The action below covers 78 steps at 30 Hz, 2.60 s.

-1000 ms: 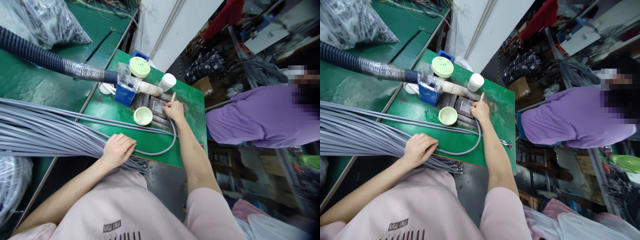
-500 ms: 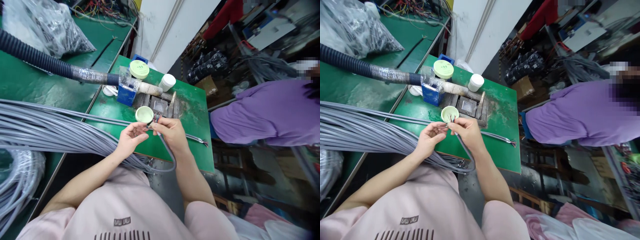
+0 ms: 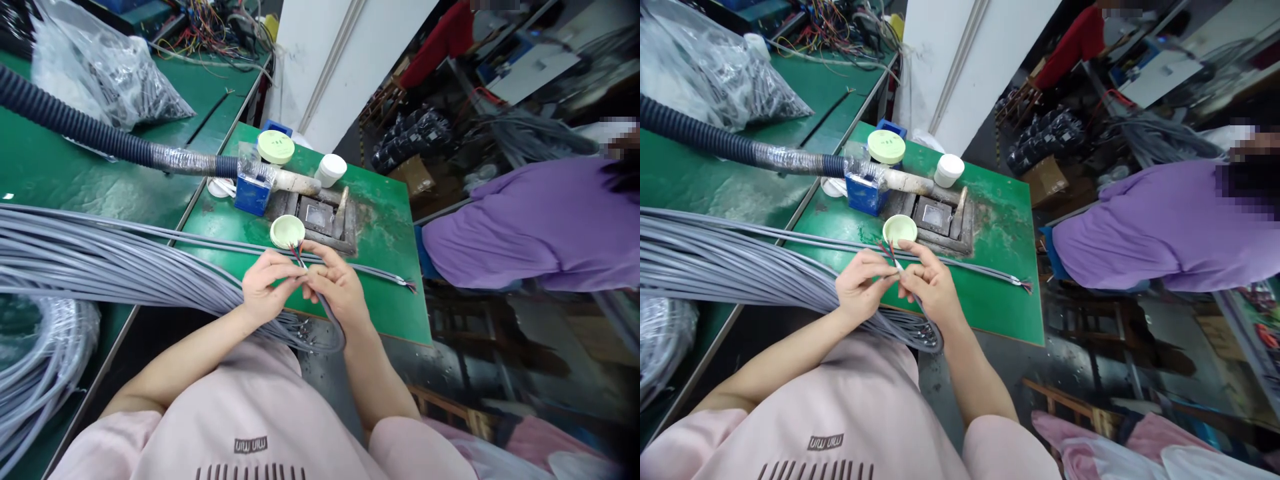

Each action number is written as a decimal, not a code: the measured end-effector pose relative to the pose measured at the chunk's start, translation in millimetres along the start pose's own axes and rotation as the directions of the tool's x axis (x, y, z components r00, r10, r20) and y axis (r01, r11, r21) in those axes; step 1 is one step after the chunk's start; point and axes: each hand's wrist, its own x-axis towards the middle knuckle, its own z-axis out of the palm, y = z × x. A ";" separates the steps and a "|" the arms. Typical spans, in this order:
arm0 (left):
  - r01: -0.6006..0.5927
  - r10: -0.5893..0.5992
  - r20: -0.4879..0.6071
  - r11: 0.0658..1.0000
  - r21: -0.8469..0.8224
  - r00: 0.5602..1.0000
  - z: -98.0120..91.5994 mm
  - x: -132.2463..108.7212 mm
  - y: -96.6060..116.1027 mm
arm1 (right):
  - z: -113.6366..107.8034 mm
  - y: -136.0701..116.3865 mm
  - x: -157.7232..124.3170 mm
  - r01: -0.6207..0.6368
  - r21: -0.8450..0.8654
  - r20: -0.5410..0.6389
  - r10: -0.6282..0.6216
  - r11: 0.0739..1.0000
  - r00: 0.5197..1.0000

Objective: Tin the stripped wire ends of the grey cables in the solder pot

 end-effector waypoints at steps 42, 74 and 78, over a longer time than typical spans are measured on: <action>0.870 -0.567 0.671 0.197 -0.452 0.477 -26.6 -35.2 12.8 | 1.5 9.3 45.5 -0.070 0.087 0.291 0.041 0.994 0.956; 0.444 -0.422 0.267 0.896 -0.025 0.866 -31.9 -9.7 18.9 | -24.3 11.2 35.2 0.553 -0.700 0.010 -0.768 0.452 0.640; -0.041 -0.037 0.321 0.972 0.233 0.946 -43.4 -14.7 15.3 | -33.9 7.3 58.6 0.393 -0.717 -0.140 -0.671 0.576 0.728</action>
